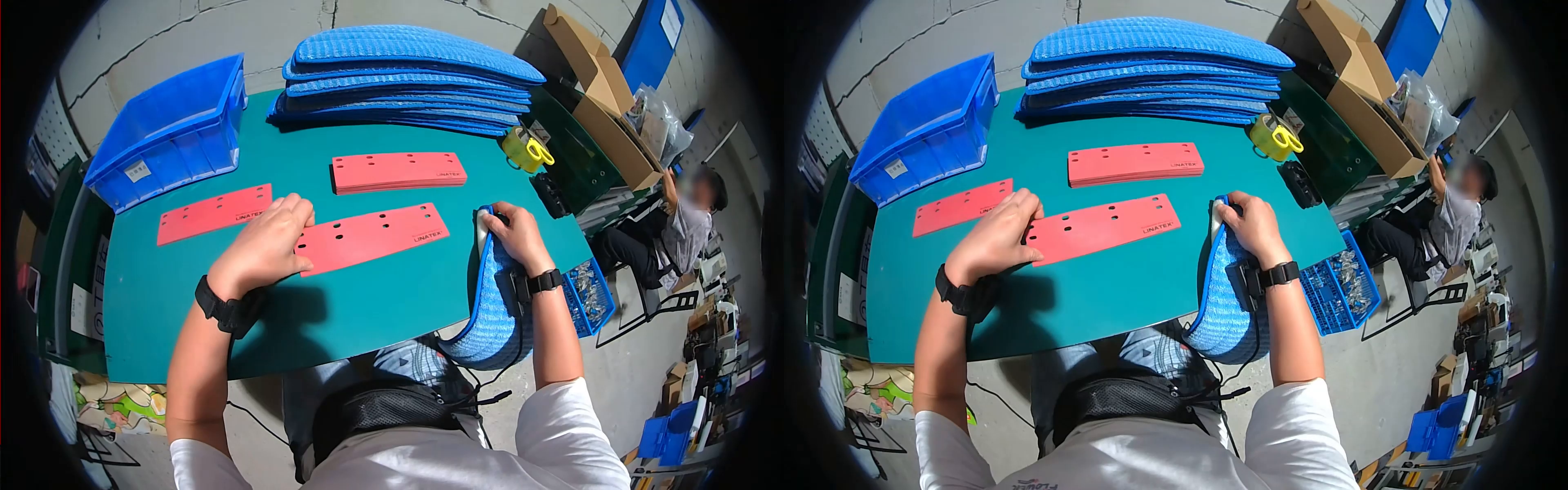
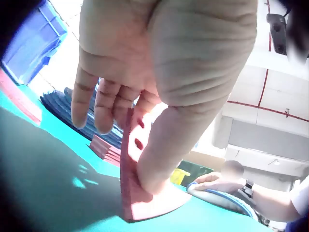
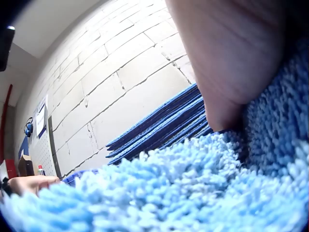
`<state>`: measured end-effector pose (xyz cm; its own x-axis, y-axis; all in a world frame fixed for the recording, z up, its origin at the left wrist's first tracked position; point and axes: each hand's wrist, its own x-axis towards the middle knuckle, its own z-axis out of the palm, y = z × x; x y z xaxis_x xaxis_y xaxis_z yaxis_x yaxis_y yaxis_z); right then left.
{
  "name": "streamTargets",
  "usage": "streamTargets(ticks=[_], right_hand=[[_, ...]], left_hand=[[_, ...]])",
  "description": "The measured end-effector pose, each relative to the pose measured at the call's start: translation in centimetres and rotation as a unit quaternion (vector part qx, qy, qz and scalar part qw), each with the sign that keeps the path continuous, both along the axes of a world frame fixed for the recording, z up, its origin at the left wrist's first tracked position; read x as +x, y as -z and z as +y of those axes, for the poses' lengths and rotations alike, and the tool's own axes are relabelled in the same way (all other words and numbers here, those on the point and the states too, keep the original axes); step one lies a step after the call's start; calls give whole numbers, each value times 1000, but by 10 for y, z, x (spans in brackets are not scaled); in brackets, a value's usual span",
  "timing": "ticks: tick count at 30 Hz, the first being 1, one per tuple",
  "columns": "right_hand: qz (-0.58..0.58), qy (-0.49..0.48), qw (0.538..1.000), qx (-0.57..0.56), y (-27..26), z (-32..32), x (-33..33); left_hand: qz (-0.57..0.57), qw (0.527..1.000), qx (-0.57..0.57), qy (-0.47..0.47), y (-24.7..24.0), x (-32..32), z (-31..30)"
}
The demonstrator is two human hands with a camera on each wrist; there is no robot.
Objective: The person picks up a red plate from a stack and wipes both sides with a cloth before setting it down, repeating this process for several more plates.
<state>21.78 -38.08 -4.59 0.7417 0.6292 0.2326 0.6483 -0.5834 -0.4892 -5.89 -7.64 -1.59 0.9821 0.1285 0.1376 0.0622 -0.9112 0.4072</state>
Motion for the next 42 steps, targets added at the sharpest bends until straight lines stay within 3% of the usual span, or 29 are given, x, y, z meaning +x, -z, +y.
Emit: streamTargets(ticks=[2,8,10,13,20,27,30,32,35,38,39,42], right_hand=[[4,-6,1000,7,4,-2,3],[32,-7,999,24,3,-2,2],[65,-8,998,20,2,-2,1],[74,-16,995,72,10,-4,5],[100,-19,991,86,14,-7,9],[25,-45,998,28,-18,13,-20],[-29,-103,994,25,-56,44,-77],[-97,-193,976,22,-63,67,-102],[-53,-313,948,14,-60,108,-146],[-68,-369,927,-2,-32,138,-178],[-46,-355,932,-56,-28,144,-185],[-27,-355,933,-49,-23,144,-180]], left_hand=[[-32,999,-18,4,-5,-1,-6],[28,997,-43,62,-15,-9,-14],[29,982,-68,172,-10,-15,-10],[94,978,-75,172,-12,-19,-12],[99,972,-115,176,-7,-18,-4],[90,991,-68,69,1,-19,9],[108,989,-71,68,5,-18,6],[105,989,-73,69,6,-17,5],[121,990,-55,54,6,-17,6],[109,992,-41,47,9,-17,7],[113,992,-38,45,14,-16,8],[123,991,-29,34,12,-16,8]])
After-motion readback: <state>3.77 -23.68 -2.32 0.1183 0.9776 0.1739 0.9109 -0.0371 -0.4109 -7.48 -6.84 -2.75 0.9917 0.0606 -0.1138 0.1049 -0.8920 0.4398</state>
